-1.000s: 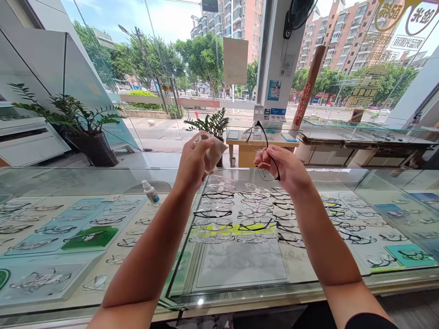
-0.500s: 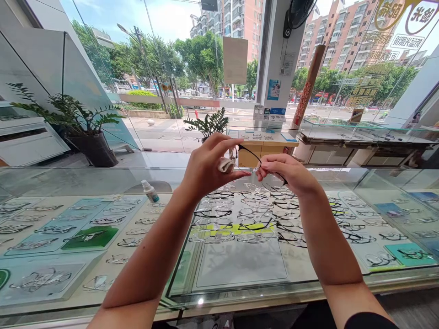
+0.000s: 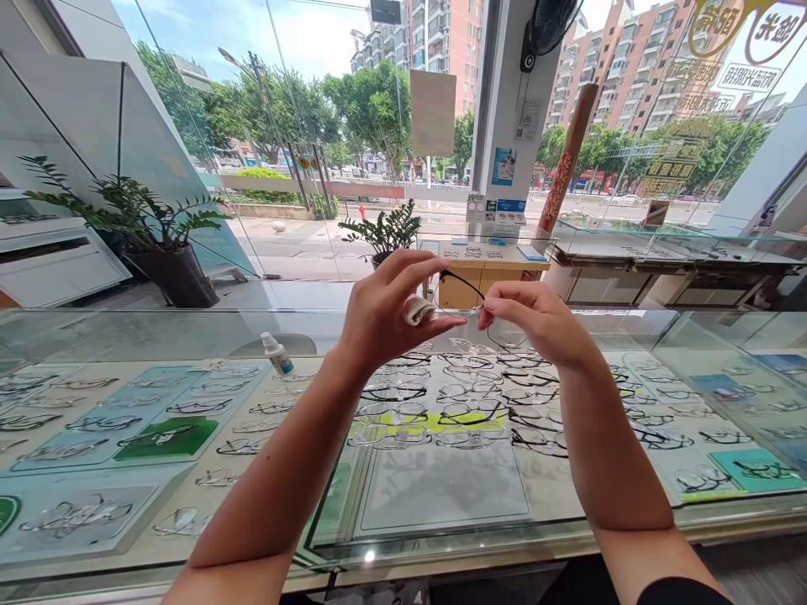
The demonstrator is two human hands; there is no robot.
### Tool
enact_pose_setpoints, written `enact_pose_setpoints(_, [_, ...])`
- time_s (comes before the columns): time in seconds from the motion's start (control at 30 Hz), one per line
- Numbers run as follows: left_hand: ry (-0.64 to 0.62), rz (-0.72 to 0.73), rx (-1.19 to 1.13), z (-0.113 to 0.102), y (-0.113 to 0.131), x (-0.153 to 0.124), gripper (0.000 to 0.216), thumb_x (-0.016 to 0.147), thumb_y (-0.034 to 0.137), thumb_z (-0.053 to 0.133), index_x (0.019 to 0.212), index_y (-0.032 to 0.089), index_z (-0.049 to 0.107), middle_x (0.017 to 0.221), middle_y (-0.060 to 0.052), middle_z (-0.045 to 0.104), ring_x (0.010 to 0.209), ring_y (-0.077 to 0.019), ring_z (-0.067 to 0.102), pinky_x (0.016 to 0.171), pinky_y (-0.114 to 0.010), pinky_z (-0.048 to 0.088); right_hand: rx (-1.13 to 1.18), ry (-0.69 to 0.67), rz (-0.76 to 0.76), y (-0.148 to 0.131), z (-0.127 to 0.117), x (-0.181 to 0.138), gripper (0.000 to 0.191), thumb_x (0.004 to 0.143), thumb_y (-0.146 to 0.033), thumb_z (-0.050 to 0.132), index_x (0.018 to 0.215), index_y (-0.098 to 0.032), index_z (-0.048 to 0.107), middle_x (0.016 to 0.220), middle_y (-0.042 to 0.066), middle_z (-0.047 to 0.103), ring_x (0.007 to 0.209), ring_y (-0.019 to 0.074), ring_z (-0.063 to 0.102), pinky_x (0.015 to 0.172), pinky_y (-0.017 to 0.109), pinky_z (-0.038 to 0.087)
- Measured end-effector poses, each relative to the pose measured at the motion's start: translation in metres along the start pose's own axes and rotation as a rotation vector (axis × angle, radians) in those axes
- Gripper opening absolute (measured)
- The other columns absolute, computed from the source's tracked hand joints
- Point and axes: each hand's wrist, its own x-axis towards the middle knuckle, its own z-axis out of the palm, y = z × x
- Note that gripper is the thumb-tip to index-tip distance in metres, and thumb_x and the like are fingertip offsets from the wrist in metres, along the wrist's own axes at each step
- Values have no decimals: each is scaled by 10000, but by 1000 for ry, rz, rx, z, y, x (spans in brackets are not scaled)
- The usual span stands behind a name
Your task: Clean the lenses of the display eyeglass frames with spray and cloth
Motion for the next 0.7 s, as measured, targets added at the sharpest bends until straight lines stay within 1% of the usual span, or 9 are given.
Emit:
enact_pose_setpoints(0.1, [67, 20, 24, 2, 2, 0, 674, 864, 647, 884, 1408, 310, 671, 1284, -99, 754, 1090, -261, 751, 785, -362, 655, -157, 147, -45, -9, 5, -7, 319, 1048, -401, 610, 826, -223, 755, 846, 23, 788, 840, 187, 701, 840, 371, 535])
enact_pose_setpoints(0.17, [119, 19, 44, 2, 3, -1, 673, 859, 643, 891, 1405, 322, 664, 1282, -92, 746, 1087, -266, 746, 785, -377, 656, -236, 268, -107, -13, 9, -11, 277, 1048, -418, 624, 896, -230, 759, 918, 30, 797, 895, 203, 713, 863, 385, 546])
enact_pose_setpoints(0.27, [222, -38, 85, 0, 3, -3, 721, 821, 669, 912, 1400, 328, 650, 1284, -90, 729, 1057, -271, 738, 743, -376, 635, -349, 507, -271, -14, 14, -15, 241, 1034, -450, 628, 1106, -254, 748, 1134, 58, 787, 1089, 249, 723, 981, 445, 563])
enact_pose_setpoints(0.33, [305, -110, 106, -2, 3, -4, 744, 797, 676, 928, 1391, 329, 645, 1288, -93, 716, 979, -247, 728, 698, -358, 603, -446, 637, -371, -10, 16, -15, 349, 1030, -480, 606, 1297, -274, 694, 1298, 88, 744, 1240, 292, 696, 1068, 515, 552])
enact_pose_setpoints(0.37, [341, -155, 107, -3, 4, -4, 736, 795, 669, 932, 1384, 334, 647, 1291, -92, 712, 924, -227, 715, 682, -352, 587, -495, 672, -405, -8, 17, -14, 421, 1025, -500, 603, 1385, -285, 651, 1366, 101, 717, 1298, 314, 676, 1099, 551, 544])
enact_pose_setpoints(0.43, [390, -235, 89, -4, 5, -4, 696, 803, 648, 936, 1363, 346, 657, 1287, -80, 710, 802, -181, 670, 664, -350, 560, -578, 690, -448, -2, 19, -12, 574, 997, -541, 640, 1515, -308, 559, 1467, 118, 667, 1373, 354, 638, 1133, 608, 531])
enact_pose_setpoints(0.5, [418, -288, 58, -4, 7, -2, 675, 799, 636, 944, 1344, 344, 670, 1263, -64, 714, 719, -152, 625, 659, -352, 542, -632, 693, -471, 3, 21, -10, 680, 967, -560, 693, 1576, -326, 502, 1509, 124, 644, 1393, 378, 622, 1134, 637, 533])
enact_pose_setpoints(0.57, [430, -318, 27, -5, 10, -1, 690, 776, 632, 963, 1328, 328, 681, 1227, -53, 720, 688, -141, 607, 653, -344, 527, -666, 716, -484, 8, 22, -7, 702, 959, -555, 723, 1586, -335, 496, 1505, 124, 650, 1378, 384, 625, 1120, 646, 544])
enact_pose_setpoints(0.7, [383, -374, -25, -7, 17, 3, 664, 765, 574, 992, 1297, 305, 700, 1163, -46, 733, 690, -137, 602, 628, -321, 494, -680, 763, -471, 12, 24, -4, 629, 983, -554, 727, 1544, -335, 542, 1447, 116, 690, 1316, 366, 667, 1114, 636, 557])
